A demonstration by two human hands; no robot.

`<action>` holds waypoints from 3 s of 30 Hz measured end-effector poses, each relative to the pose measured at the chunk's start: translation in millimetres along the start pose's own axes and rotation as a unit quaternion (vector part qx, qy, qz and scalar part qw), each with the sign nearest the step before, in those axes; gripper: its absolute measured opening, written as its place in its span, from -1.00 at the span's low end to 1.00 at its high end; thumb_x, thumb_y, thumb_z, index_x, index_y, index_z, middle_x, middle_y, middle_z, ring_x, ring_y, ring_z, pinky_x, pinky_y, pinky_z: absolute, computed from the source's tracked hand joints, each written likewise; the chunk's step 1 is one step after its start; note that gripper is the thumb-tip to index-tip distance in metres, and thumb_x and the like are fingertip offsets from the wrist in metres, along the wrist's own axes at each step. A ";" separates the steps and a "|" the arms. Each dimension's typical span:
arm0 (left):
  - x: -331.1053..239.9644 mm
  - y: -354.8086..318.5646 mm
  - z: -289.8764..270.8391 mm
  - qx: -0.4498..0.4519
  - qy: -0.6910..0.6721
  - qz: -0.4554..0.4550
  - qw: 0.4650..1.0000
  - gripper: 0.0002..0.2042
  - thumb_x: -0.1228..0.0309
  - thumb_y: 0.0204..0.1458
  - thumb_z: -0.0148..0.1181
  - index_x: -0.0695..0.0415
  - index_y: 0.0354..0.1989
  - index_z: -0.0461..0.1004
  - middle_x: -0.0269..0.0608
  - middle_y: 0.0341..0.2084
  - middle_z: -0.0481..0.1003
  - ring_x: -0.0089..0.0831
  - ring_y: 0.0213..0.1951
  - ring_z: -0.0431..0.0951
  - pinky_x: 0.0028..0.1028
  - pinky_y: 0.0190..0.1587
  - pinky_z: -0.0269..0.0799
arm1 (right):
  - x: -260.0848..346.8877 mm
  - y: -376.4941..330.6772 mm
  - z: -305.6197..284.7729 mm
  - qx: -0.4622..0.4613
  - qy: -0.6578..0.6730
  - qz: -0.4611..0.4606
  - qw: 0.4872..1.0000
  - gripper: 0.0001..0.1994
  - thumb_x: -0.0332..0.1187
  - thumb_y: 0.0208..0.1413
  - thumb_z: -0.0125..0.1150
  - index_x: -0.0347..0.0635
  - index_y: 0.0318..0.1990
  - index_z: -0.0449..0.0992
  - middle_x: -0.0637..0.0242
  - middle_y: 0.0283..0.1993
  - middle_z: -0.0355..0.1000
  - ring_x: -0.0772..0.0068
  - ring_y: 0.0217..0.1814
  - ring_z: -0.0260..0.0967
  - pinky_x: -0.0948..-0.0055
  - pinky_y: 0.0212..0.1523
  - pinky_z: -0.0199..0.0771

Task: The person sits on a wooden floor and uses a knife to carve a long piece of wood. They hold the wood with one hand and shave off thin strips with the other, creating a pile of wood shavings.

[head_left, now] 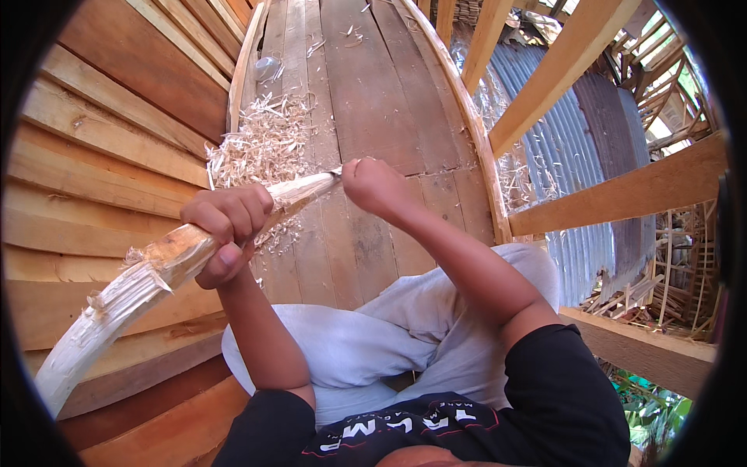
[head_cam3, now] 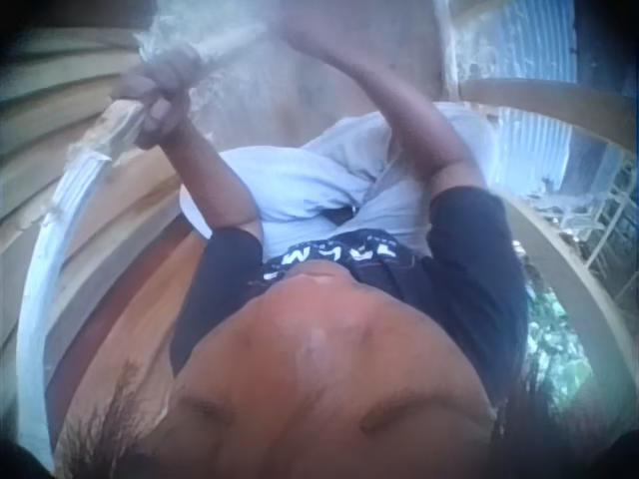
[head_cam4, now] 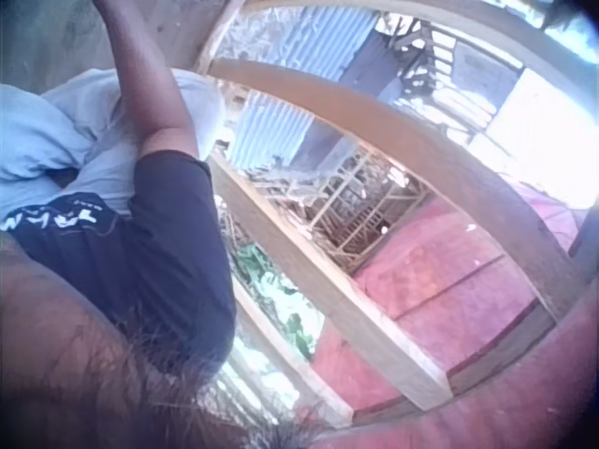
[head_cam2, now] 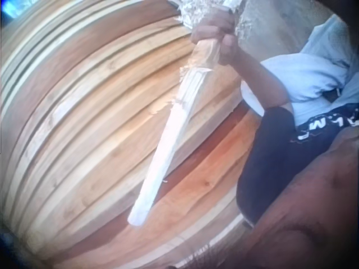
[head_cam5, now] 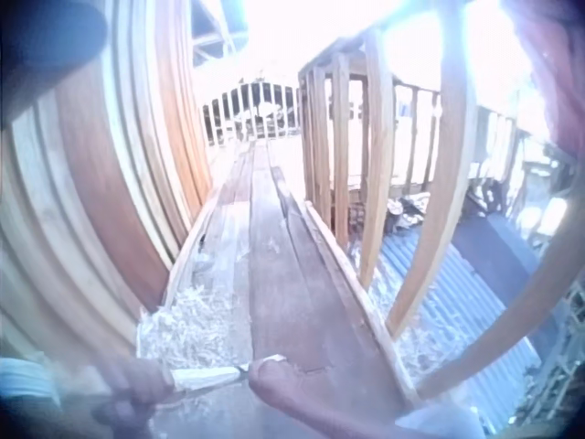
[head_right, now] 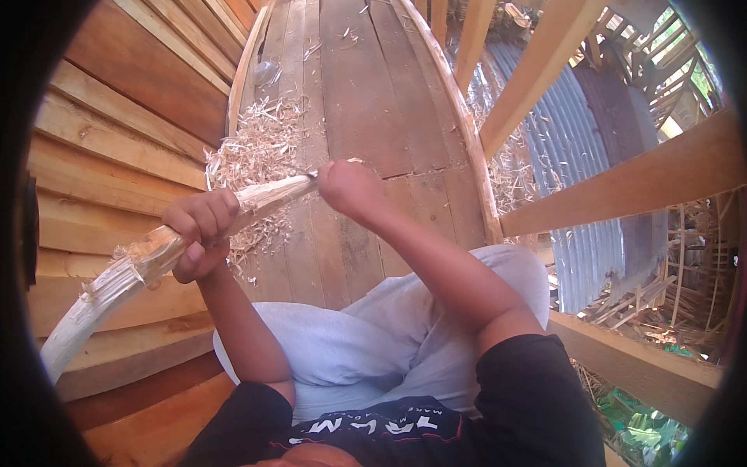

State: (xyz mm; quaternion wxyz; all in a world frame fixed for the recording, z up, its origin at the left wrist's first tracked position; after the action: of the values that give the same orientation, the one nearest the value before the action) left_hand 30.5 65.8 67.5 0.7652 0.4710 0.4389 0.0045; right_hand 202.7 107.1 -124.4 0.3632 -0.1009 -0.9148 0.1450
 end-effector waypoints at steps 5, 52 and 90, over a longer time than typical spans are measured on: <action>2.9 6.4 -1.5 -0.007 0.003 0.002 1.000 -0.80 0.43 -0.21 0.14 0.07 -0.63 0.19 -0.40 -0.79 0.17 -0.50 -0.72 0.12 -0.42 -0.52 0.10 | -62.7 40.6 11.4 0.012 0.004 0.008 1.000 -0.51 -0.16 0.17 -0.29 -0.39 -0.16 0.51 -0.20 -0.08 0.42 -0.25 -0.02 0.38 0.02 0.05 0.34; -2.8 -14.6 -33.8 -0.127 0.045 0.001 0.991 -0.89 0.44 -0.09 0.00 0.20 -0.42 0.30 -0.22 -0.63 0.27 -0.38 -0.48 0.31 -0.25 -0.20 0.33 | -5.8 18.3 14.1 0.010 -0.053 -0.045 0.998 -0.55 -0.21 0.19 -0.29 -0.30 -0.15 0.54 -0.13 -0.15 0.48 -0.14 -0.07 0.45 0.03 -0.02 0.42; 3.2 -9.7 -31.1 -0.128 0.034 0.008 0.991 -0.93 0.48 -0.12 -0.01 0.18 -0.44 0.30 -0.23 -0.66 0.29 -0.39 -0.54 0.32 -0.27 -0.22 0.34 | -34.3 30.6 1.5 -0.038 0.016 -0.012 0.999 -0.46 -0.15 0.22 -0.32 -0.45 -0.41 0.53 -0.27 -0.31 0.45 -0.28 -0.17 0.43 -0.05 -0.03 0.37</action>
State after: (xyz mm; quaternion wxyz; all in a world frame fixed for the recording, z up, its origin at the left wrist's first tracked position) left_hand 7.5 84.0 53.0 0.8036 0.3723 0.4568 0.0829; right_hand 228.7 125.6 -157.6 0.3757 -0.1056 -0.9148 0.1043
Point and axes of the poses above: each hand's wrist, its own y-axis towards the middle knuckle, its own z-axis out of the palm, x = y × z, the point moved 10 cm from there along y, towards the middle knuckle
